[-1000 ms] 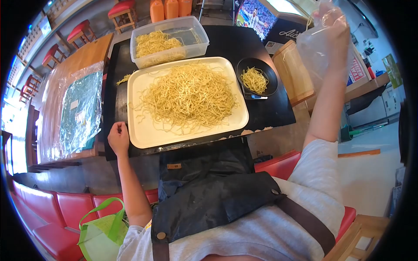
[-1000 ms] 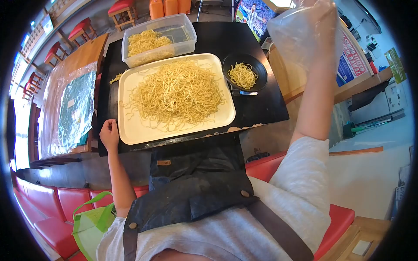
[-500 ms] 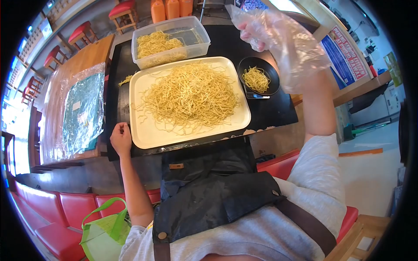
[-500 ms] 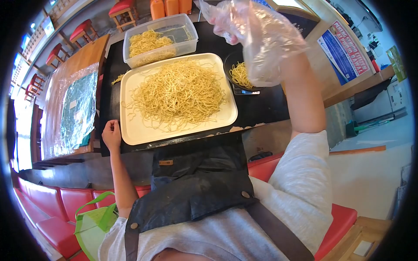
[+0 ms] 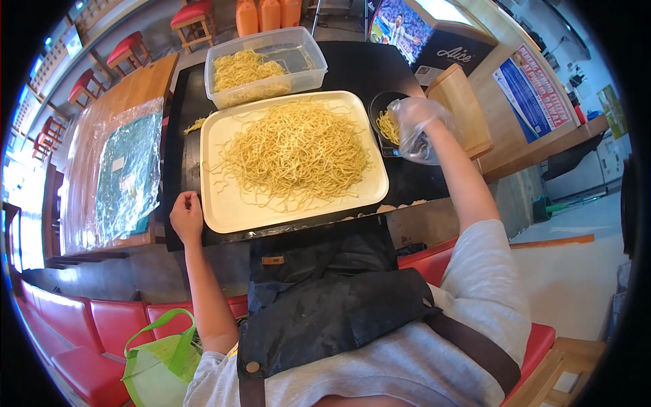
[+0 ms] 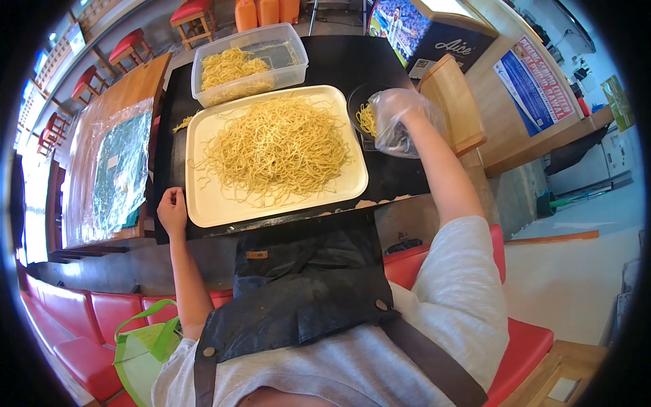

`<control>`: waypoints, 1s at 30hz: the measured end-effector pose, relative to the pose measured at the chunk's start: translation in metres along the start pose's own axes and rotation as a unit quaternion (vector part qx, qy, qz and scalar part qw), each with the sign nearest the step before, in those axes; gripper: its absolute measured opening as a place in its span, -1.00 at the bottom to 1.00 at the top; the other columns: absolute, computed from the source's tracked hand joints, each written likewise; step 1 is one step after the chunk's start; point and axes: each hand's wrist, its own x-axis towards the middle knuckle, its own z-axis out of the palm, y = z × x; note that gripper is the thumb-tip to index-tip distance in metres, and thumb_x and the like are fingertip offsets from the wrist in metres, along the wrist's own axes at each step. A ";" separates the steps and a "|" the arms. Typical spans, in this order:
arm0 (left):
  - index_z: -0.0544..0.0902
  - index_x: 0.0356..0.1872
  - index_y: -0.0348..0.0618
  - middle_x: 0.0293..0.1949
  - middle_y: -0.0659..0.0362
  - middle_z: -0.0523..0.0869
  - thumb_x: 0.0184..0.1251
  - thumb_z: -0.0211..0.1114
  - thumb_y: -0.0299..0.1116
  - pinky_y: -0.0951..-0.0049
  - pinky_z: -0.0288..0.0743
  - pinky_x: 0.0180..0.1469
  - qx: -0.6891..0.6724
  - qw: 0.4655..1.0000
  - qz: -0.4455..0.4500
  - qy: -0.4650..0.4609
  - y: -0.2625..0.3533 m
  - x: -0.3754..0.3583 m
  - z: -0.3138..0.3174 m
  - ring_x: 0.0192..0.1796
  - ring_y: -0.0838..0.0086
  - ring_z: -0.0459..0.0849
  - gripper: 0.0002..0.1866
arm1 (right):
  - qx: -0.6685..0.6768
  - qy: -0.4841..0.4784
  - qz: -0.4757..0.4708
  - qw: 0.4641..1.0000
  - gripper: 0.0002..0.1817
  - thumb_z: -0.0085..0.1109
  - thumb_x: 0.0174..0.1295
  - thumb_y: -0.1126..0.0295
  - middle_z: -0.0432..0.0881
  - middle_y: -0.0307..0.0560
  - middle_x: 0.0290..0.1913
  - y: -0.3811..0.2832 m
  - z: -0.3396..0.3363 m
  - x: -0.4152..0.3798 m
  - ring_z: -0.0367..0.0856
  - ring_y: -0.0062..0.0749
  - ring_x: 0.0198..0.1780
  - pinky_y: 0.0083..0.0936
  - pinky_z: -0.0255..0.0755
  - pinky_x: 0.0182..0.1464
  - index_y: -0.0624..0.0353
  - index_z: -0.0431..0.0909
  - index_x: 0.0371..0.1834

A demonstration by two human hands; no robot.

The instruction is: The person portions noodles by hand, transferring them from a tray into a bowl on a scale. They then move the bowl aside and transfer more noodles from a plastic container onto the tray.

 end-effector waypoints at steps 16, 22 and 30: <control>0.67 -0.33 -0.16 -0.54 0.15 0.65 0.24 0.23 -0.30 0.45 0.45 -0.37 0.003 1.000 0.015 0.009 -0.003 0.000 0.002 -0.49 0.47 0.62 -0.84 | -0.123 0.405 -0.014 0.906 -0.82 0.09 0.10 0.45 0.60 -0.03 -0.32 -0.016 -0.102 -0.065 0.59 -0.11 -0.21 -0.32 0.48 -0.20 0.11 0.49 -0.20; 0.67 -0.34 -0.16 -0.53 0.14 0.66 0.23 0.24 -0.31 0.45 0.45 -0.37 0.003 1.000 0.015 0.003 -0.007 0.001 0.003 -0.49 0.45 0.62 -0.85 | -0.151 0.494 0.056 0.854 -0.66 0.16 0.13 0.37 0.60 0.08 -0.18 0.025 -0.152 -0.069 0.57 -0.04 -0.05 -0.20 0.44 0.04 0.19 0.48 -0.01; 0.68 -0.33 -0.14 -0.54 0.14 0.67 0.23 0.24 -0.29 0.42 0.46 -0.37 -0.003 1.000 -0.001 0.003 -0.007 0.000 0.002 -0.49 0.42 0.63 -0.84 | 0.075 0.535 0.049 0.840 -0.70 0.19 0.13 0.38 0.62 0.07 -0.13 0.001 -0.186 -0.074 0.60 -0.03 -0.06 -0.29 0.44 0.03 0.19 0.52 -0.06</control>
